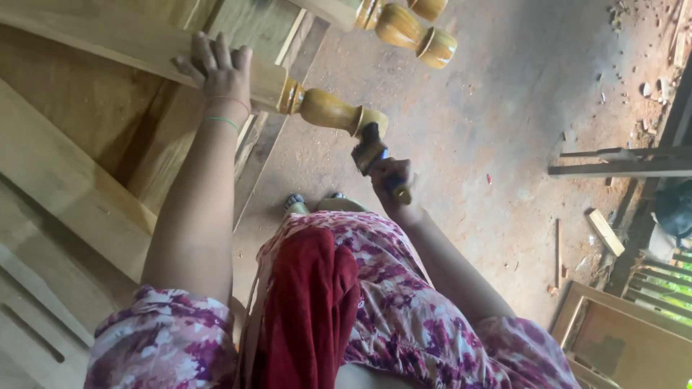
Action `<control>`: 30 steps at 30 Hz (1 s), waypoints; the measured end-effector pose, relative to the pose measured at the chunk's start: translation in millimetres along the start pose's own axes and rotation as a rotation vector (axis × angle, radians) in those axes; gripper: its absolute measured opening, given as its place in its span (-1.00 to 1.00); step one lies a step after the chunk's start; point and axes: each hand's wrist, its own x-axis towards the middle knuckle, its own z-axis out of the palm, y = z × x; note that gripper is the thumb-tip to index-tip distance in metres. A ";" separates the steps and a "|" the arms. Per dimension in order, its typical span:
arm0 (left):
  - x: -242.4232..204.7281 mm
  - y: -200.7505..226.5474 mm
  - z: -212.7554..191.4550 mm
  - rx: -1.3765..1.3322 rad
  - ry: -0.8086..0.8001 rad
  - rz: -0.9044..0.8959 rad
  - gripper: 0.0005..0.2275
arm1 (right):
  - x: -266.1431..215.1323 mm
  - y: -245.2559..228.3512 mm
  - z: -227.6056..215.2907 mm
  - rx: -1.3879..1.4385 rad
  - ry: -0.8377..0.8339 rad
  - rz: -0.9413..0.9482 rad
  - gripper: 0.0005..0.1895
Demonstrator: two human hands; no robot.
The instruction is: Applying a finish or paint to wooden furniture legs using a paintbrush.
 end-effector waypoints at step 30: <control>1.0 7.7 -7.9 -0.005 -0.021 0.026 -0.01 | 56.4 86.4 -52.0 0.617 0.714 0.622 -0.72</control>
